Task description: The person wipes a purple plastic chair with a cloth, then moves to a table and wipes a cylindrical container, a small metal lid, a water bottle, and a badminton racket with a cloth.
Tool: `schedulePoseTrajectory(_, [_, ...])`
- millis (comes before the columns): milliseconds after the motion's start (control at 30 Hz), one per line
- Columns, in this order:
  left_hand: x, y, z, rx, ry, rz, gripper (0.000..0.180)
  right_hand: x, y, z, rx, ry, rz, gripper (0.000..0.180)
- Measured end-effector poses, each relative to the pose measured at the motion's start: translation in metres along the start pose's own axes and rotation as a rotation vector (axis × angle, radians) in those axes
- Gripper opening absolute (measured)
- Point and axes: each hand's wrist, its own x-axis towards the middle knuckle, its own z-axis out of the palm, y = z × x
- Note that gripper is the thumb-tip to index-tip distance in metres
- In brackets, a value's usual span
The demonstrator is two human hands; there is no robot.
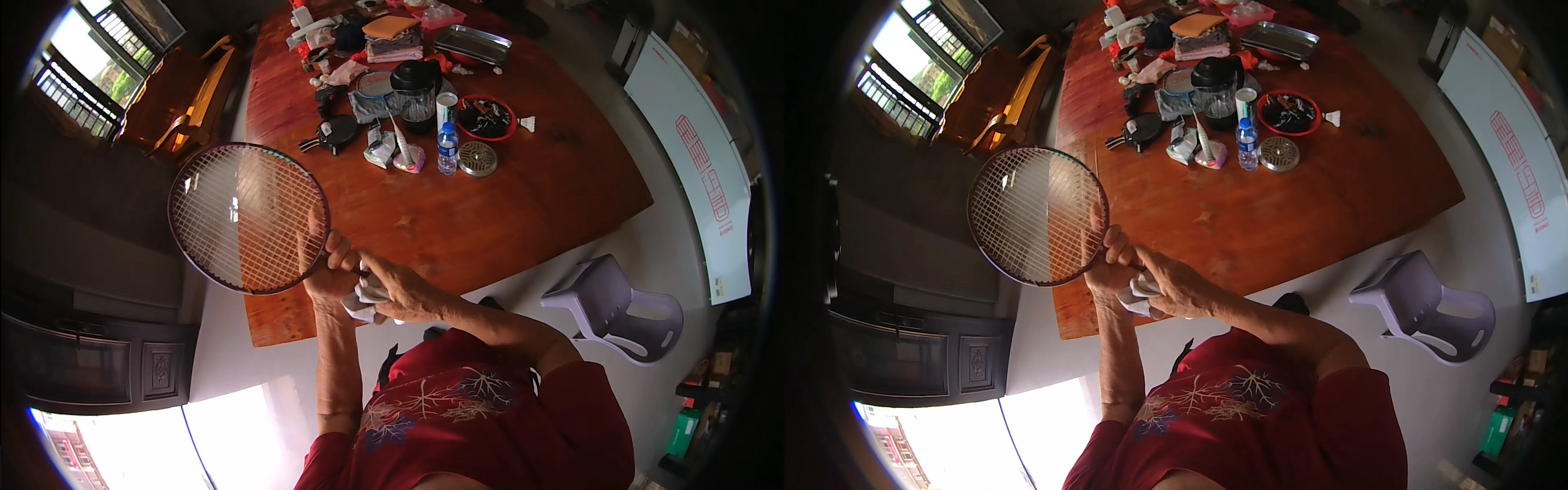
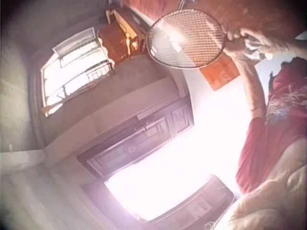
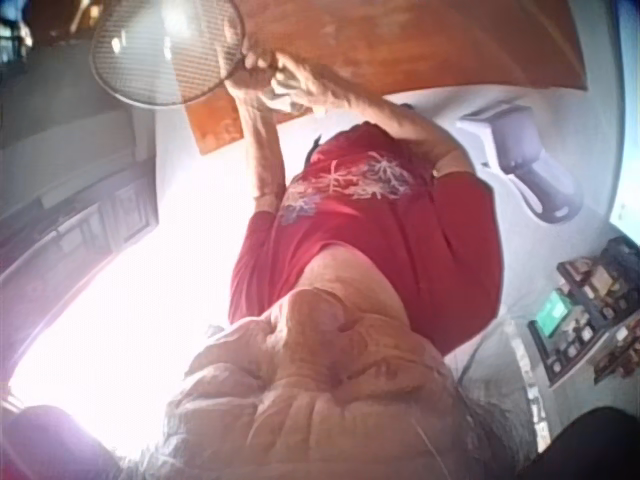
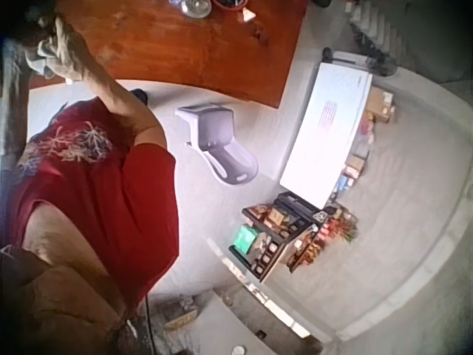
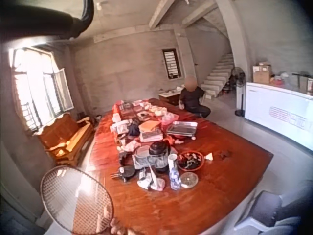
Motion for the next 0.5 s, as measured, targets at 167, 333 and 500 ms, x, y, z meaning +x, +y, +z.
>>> schedulePoseTrajectory(167, [-0.006,0.023,0.010,-0.018,-0.034,0.071,0.037,-0.068,0.060,-0.002,-0.208,-0.173,-0.077,0.073])
schedulePoseTrajectory(333, [-0.010,0.022,0.012,-0.037,-0.004,0.078,0.036,-0.085,0.051,-0.013,-0.198,-0.151,-0.106,0.076])
schedulePoseTrajectory(500, [-0.013,0.032,0.002,-0.034,0.034,0.069,0.036,-0.100,0.052,-0.028,0.028,-0.053,-0.095,0.053])
